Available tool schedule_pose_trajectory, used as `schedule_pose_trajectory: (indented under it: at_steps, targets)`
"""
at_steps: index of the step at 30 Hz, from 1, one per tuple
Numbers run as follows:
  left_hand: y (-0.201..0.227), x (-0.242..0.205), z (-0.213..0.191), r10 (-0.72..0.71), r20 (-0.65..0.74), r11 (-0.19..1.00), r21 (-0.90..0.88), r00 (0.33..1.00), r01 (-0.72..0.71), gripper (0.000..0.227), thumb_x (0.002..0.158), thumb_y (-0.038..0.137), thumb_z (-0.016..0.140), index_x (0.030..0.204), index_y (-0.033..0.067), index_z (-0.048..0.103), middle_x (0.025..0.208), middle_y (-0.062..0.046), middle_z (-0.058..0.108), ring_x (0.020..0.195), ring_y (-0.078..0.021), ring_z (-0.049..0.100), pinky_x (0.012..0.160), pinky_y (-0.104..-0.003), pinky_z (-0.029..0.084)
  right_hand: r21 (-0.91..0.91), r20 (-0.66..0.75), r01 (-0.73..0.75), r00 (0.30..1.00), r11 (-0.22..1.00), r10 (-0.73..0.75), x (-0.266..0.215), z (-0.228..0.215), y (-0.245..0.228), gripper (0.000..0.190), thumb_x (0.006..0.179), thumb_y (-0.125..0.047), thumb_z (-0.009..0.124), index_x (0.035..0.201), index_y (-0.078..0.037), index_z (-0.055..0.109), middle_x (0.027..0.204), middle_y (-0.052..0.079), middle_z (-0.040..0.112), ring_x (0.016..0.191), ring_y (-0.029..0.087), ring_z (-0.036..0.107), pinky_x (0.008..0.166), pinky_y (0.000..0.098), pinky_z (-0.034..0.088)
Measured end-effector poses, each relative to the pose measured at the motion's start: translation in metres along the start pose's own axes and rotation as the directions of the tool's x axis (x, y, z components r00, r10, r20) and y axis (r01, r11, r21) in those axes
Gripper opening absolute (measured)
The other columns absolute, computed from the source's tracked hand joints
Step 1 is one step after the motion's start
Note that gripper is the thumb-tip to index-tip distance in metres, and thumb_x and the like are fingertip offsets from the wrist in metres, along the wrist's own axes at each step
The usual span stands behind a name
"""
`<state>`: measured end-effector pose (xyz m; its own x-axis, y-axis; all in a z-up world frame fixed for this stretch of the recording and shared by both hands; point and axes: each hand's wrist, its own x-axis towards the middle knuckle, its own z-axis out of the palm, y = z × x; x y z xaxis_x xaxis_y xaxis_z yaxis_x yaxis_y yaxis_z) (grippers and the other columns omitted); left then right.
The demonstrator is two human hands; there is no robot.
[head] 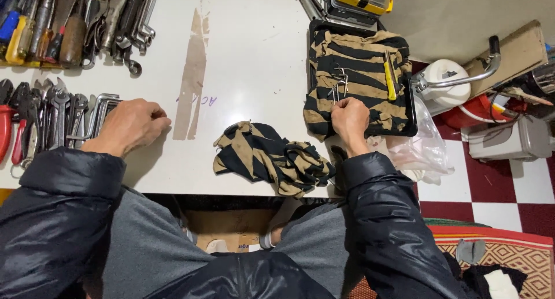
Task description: Cleaning a small mechanical component by using a hex key to press a cloth into its crevices.
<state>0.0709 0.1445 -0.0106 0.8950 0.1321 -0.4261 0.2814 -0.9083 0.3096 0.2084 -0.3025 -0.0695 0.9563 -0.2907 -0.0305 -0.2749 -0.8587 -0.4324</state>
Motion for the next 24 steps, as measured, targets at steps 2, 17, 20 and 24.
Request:
schedule_pose_trajectory:
  at_steps: [2,17,20,24]
  targets:
    - [0.001,0.0,-0.001,-0.002,0.001,1.0,-0.003,1.0,0.002,0.038,0.1,0.036,0.056,0.115,0.0072,0.075,0.113,-0.016,0.075,0.1,-0.0357,0.07,0.088,-0.048,0.057,0.016,0.0,0.024,1.0,1.0,-0.024,-0.003,-0.005,-0.006,0.016,0.082,-0.017,0.064,0.081,-0.016,0.08,0.089,0.004,0.078,0.087,0.028,0.071,0.075,0.0427,0.055]
    - [0.003,-0.002,-0.002,-0.039,0.039,0.999,-0.026,0.998,0.04,0.04,0.102,0.038,0.055,0.118,0.0064,0.074,0.119,-0.017,0.073,0.107,-0.0338,0.069,0.095,-0.048,0.056,0.149,-0.026,-0.056,0.998,0.987,0.06,0.008,-0.003,0.002,0.018,0.087,-0.023,0.077,0.079,-0.012,0.065,0.091,0.007,0.072,0.092,0.025,0.065,0.085,0.0419,0.051]
    - [0.003,-0.002,-0.003,-0.048,0.026,0.998,-0.038,0.999,0.049,0.039,0.098,0.037,0.056,0.117,0.0089,0.076,0.123,-0.015,0.072,0.112,-0.036,0.065,0.094,-0.049,0.053,0.177,-0.025,-0.064,0.997,0.982,0.07,0.012,-0.001,0.003,0.019,0.082,-0.02,0.078,0.077,-0.016,0.06,0.087,0.001,0.068,0.086,0.022,0.062,0.08,0.0375,0.05]
    - [0.001,0.001,0.0,-0.035,0.027,0.999,-0.037,0.999,0.036,0.042,0.098,0.038,0.054,0.117,0.0073,0.075,0.123,-0.015,0.072,0.112,-0.0354,0.065,0.096,-0.048,0.052,0.219,0.099,-0.233,0.971,0.948,0.216,0.008,-0.015,-0.012,0.012,0.081,-0.02,0.078,0.09,-0.021,0.07,0.102,-0.001,0.073,0.097,0.019,0.066,0.089,0.033,0.052]
